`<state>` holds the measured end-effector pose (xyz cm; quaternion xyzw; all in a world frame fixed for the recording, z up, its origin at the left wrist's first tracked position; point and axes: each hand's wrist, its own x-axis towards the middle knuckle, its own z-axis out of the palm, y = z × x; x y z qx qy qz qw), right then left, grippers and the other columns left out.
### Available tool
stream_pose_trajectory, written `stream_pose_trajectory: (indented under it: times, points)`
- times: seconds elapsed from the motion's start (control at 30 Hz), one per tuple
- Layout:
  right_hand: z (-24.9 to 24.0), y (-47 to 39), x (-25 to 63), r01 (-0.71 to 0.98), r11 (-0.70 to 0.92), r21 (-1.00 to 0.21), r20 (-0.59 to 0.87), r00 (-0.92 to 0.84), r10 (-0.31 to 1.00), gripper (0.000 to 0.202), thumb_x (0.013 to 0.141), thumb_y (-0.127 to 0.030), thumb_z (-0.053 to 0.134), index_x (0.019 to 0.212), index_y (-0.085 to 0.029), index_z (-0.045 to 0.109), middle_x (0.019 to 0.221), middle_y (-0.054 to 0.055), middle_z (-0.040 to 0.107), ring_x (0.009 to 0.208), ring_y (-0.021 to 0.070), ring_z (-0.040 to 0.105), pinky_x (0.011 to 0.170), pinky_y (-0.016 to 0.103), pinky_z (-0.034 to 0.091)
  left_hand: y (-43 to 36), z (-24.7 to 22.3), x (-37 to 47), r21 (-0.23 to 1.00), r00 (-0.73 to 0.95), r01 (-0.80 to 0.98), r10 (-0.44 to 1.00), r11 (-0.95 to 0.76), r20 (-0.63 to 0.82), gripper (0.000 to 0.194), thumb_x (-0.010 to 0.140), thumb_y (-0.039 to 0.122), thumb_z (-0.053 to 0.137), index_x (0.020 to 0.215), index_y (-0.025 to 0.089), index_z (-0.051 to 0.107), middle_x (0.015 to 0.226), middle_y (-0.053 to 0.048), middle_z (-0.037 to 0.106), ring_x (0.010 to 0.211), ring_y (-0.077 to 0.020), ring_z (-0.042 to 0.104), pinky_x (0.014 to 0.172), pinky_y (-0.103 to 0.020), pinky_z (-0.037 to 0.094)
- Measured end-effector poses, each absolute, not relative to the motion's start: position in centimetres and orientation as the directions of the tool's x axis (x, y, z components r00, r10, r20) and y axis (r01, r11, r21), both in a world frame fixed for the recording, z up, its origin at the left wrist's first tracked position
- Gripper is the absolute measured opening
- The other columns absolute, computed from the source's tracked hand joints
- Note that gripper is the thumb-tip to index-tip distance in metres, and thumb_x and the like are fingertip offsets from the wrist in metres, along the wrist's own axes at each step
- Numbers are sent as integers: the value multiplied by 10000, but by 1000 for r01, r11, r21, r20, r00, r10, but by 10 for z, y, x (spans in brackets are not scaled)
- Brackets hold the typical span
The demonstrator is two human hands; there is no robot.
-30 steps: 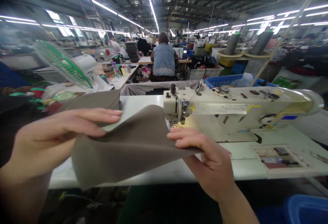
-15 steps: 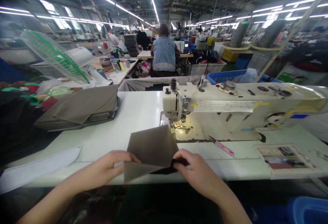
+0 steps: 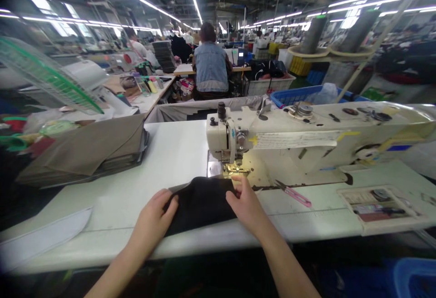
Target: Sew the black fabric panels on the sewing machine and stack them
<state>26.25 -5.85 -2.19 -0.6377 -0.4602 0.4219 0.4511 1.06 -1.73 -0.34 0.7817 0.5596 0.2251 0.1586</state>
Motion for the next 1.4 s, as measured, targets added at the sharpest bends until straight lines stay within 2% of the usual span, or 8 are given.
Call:
stream_pose_trajectory:
  times: [0.13,0.27,0.4,0.53,0.7,0.97,1.2,1.4]
  points:
    - [-14,-61,259,277,-67,-958,2,243,970,208,804,-331,542,973,-227,602,784,0,665,739,186,647,700,322,500,-24,5,8,520,200,815,966,-257,165,313,912,383,369,650,238,458,664,-20,556,692,-205,583,672,-310,427]
    - [-15,-57,251,372,-23,-928,30,136,990,259,837,-292,502,996,-221,694,907,36,723,806,191,663,769,338,515,-21,13,6,362,147,920,989,-148,31,315,921,415,390,672,235,460,709,-38,602,718,-227,605,664,-320,397]
    - [-25,-60,246,472,-6,-881,74,151,986,268,853,-252,516,1012,-201,726,974,60,745,864,211,674,825,361,518,-18,13,10,221,126,970,985,-98,-115,259,949,454,444,911,221,552,910,-70,690,814,-260,658,677,-319,392]
    - [-27,-65,246,506,34,-862,133,160,978,194,892,-285,578,970,-224,745,956,49,744,902,212,682,859,349,518,-18,11,13,163,87,985,984,-62,-154,235,1003,406,388,893,231,501,824,-45,678,781,-246,666,648,-299,370]
    - [-27,-68,246,556,76,-828,201,168,965,190,909,-247,576,958,-225,758,917,48,698,879,197,683,825,318,524,-20,10,12,154,77,987,984,-52,-159,231,999,378,408,825,235,458,799,-34,651,759,-229,649,639,-290,368]
    - [-26,-56,256,540,19,-842,120,154,981,179,887,-244,625,997,-224,765,858,25,718,716,161,644,719,293,518,-23,9,12,192,124,976,984,-99,-125,268,985,436,395,853,230,506,864,-53,666,799,-245,654,681,-311,405]
    - [-23,-66,260,598,57,-799,169,133,977,195,885,-200,579,940,-224,764,809,16,683,743,164,639,702,278,491,-22,2,7,300,117,949,991,-93,-63,350,949,478,363,791,232,556,841,-59,666,830,-257,646,733,-332,428]
    - [-25,-64,259,623,40,-781,144,118,983,202,879,-187,579,953,-224,764,814,14,684,741,158,632,698,274,487,-19,2,7,299,115,950,992,-92,-60,331,941,451,370,816,225,577,831,-64,677,804,-256,645,722,-338,436]
